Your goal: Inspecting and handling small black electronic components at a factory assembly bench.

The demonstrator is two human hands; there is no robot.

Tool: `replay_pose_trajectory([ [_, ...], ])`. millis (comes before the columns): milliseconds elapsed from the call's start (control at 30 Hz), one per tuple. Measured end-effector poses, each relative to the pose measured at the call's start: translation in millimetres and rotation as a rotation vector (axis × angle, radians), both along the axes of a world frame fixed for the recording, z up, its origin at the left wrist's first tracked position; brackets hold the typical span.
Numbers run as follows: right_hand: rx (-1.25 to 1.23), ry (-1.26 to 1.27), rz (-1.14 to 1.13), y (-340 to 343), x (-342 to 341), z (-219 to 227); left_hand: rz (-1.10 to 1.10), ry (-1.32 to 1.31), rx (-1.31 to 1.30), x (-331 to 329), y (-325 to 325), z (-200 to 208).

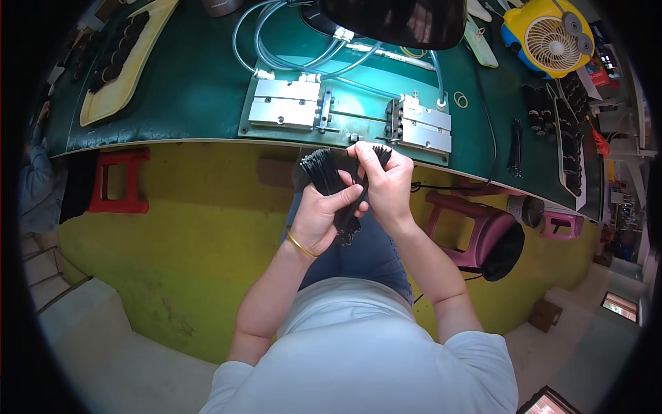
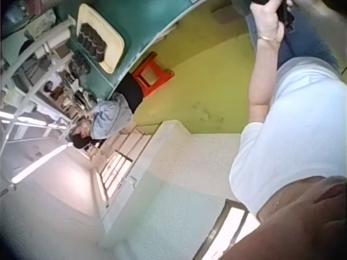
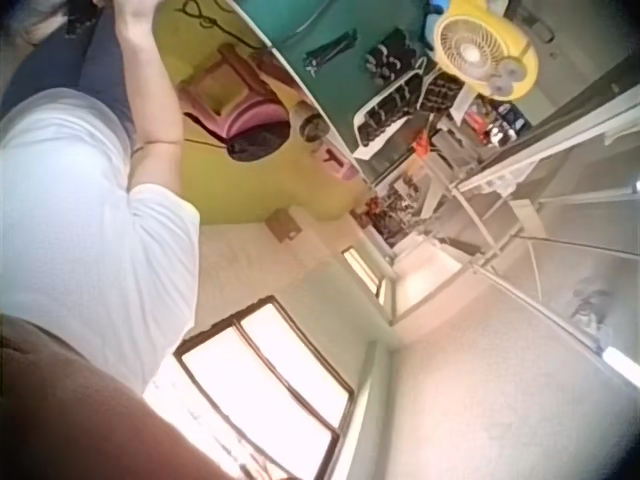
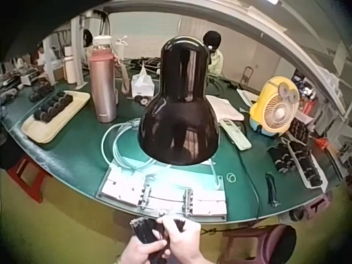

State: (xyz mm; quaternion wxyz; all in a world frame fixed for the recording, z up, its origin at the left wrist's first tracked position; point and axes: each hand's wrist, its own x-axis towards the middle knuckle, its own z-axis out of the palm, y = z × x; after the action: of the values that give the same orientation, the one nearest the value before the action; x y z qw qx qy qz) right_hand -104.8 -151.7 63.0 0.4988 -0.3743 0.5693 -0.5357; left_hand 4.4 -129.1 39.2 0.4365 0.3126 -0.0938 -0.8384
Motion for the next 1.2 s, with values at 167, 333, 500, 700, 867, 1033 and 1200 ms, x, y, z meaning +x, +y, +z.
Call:
replay_pose_trajectory([
  [167, 0.055, -0.068, 0.008, 0.9, -0.2, 2.8, 0.005, 0.027, -0.020, -2.4, -2.6, -0.3],
  [333, 0.114, -0.122, 0.073, 3.2, -2.6, 8.5, 0.022, 0.043, -0.044, -4.7, -6.1, 5.8],
  [500, 0.033, -0.065, 0.088, 3.2, 2.4, 11.4, 0.029, -0.018, -0.065, -4.2, -2.3, 5.3],
  [700, 0.064, -0.081, 0.066, 1.8, 2.3, 12.7, 0.087, -0.112, -0.088, -8.0, -1.4, 6.5],
  [867, 0.109, -0.104, 0.059, 0.4, 1.3, 10.1, 0.055, -0.185, -0.114, -7.5, -2.4, 8.8],
  [1033, 0.091, -0.126, 0.045, 0.4, 2.2, 5.3, 0.037, -0.138, -0.192, -3.0, -3.3, 7.1],
  [1200, 0.103, -0.118, 0.035, 1.3, 1.5, 6.8, 0.005, 0.102, -0.092, 8.2, -4.9, 17.5],
])
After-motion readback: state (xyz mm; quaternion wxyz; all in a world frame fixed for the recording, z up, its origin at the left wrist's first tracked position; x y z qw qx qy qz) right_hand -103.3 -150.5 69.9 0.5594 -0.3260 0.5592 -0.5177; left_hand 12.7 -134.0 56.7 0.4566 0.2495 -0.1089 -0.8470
